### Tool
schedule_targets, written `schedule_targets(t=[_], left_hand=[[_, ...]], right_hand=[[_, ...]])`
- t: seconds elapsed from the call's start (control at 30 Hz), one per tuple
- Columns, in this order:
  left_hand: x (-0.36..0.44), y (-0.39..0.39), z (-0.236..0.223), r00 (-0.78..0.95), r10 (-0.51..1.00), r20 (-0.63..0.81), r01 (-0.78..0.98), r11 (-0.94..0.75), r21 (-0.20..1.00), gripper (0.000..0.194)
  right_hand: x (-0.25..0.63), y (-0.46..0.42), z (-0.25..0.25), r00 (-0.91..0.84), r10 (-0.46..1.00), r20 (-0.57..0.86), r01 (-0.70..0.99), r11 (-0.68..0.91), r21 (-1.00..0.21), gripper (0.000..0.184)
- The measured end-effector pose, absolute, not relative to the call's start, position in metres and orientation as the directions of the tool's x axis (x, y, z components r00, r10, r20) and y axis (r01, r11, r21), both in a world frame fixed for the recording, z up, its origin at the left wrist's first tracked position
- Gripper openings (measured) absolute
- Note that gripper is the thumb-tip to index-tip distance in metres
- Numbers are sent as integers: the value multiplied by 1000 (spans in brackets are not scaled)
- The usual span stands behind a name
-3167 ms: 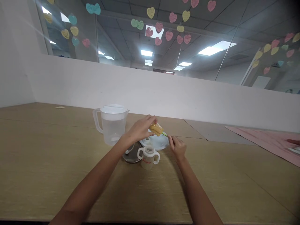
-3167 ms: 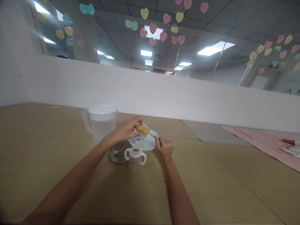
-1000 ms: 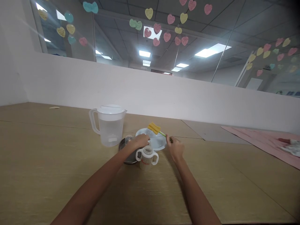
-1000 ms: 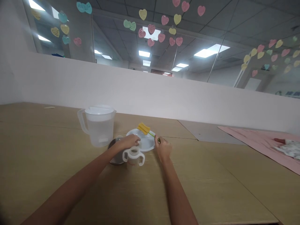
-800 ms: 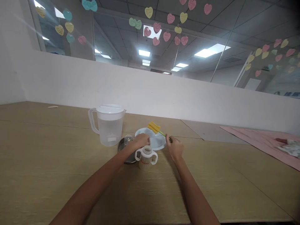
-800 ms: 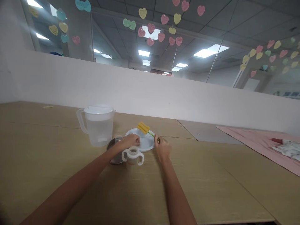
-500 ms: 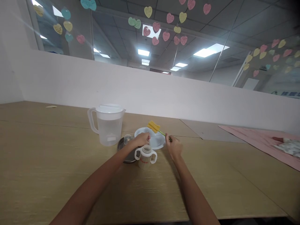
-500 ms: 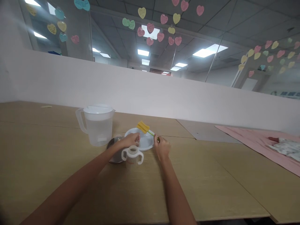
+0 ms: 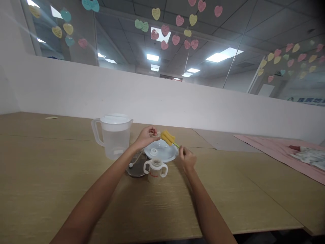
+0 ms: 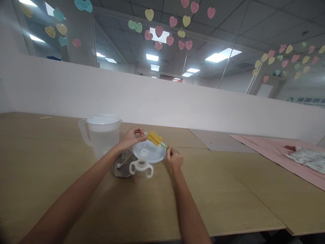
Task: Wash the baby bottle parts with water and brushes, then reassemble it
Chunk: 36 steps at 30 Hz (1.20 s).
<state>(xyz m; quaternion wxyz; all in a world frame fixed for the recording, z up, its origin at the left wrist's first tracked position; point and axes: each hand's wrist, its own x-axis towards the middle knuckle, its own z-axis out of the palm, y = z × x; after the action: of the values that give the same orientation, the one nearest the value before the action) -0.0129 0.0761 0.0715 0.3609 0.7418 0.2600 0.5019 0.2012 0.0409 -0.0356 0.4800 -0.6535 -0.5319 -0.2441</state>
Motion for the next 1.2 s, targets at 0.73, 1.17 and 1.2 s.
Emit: schedule_targets(t=[0.73,1.17,1.2], left_hand=[[-17,60,88,415,729,544,79,-625,777,28],[-52,68,88,512,850,124,804,-525,279,17],[-52,71,83,508,858,78,815,-508,278,21]], right_hand=[[197,37,-32,299,525,797,917,73,-392,60],[201,47,-38,245,555,795,955,1,-295,65],[201,47,-39,239,550,800,954,20,-299,65]])
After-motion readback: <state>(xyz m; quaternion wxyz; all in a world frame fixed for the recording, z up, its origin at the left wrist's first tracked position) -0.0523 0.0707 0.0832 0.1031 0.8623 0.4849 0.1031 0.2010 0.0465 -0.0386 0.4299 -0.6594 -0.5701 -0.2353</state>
